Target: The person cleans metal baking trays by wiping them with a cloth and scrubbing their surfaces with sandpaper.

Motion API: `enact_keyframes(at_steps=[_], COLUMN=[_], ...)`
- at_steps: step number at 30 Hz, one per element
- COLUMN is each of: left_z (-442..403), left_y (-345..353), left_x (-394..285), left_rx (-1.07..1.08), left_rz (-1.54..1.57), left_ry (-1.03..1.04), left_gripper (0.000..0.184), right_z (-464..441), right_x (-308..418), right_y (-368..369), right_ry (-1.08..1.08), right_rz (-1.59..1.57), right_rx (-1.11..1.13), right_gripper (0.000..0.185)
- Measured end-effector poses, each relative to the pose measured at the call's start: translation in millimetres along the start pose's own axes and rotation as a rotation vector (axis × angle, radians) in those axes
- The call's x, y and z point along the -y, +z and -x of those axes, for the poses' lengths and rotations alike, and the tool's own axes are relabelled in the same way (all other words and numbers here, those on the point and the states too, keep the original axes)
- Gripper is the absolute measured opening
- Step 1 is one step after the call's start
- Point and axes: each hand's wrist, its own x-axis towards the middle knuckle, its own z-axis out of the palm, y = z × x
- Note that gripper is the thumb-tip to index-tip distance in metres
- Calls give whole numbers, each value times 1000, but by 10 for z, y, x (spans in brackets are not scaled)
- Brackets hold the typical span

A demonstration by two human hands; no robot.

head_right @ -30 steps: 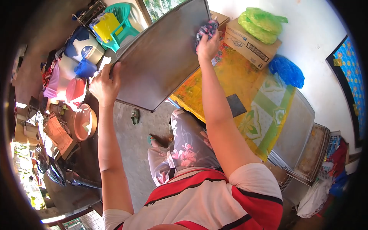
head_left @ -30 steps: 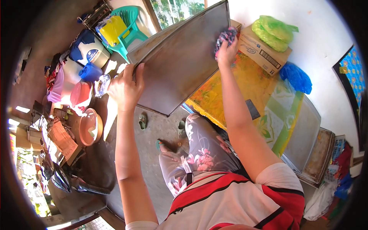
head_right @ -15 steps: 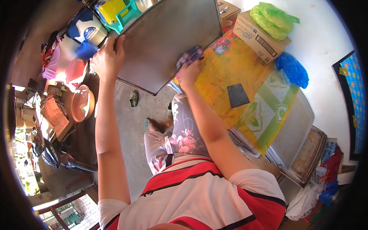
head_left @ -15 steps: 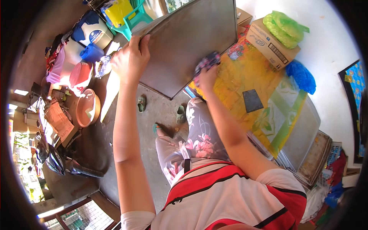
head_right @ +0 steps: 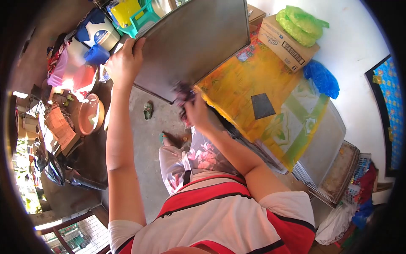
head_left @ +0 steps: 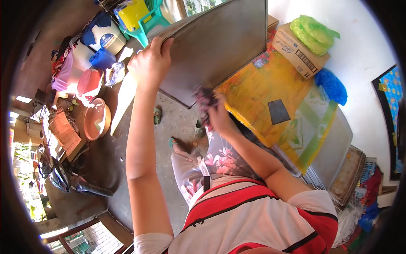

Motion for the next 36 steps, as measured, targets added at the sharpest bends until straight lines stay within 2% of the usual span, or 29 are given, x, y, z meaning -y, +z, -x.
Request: enact_keyframes(at_steps=[2, 3, 5, 8, 11, 14, 15, 18, 22, 25, 28, 32, 34, 36], left_z=[-11, -23, -53, -88, -119, -155, -168, -167, -205, -184, -176, -176, -201, -218], left_y=[14, 10, 41, 34, 9, -85, -93, -79, -90, -102, -127, -157, -202, -219], left_x=[27, 20, 13, -27, -17, -55, -48, -40, -118, -173, -165, -189, -230, -253], left_rx=[21, 24, 38, 60, 66, 126, 131, 139, 117, 108, 129, 152, 224, 237], left_rz=[15, 21, 6, 1, 82, 102, 98, 100, 121, 147, 151, 136, 128, 141], left_ry=[-11, -13, -13, -20, 10, 12, 12, 15, 37, 52, 28, -7, -39, -59], left_gripper=[33, 33, 33, 33, 33, 33, 33, 33, 35, 36, 39, 45, 45, 48], right_z=[-384, -605, -1240, -1791, -2523, -2546, -2567, -2710, -2777, -2664, -2603, -2371, -2300, -1909], right_x=[35, -17, -566, -541, -844, -134, 37, 224, 808, 1338, 1687, 1753, 1532, 1565], right_y=[-292, -515, -945, -1396, -1868, -1930, -1943, -1913, -1765, -1596, -1465, -1072, -795, -478], right_ry=[-91, -71, -166, -49, 181, 319, 298, 82, -148, -345, -450, -569, -763, -818], right_rz=[-397, -398, -127, -139, -355, -281, -340, -447, -273, -301, -257, 30, 227, 368], right_rx=[-170, -297, -574, -509, -359, -562, -566, -440, -450, -456, -387, -351, -416, -416], right_gripper=[54, 55, 54, 46, 41, 38, 36, 35, 30, 30, 30, 38, 44, 50])
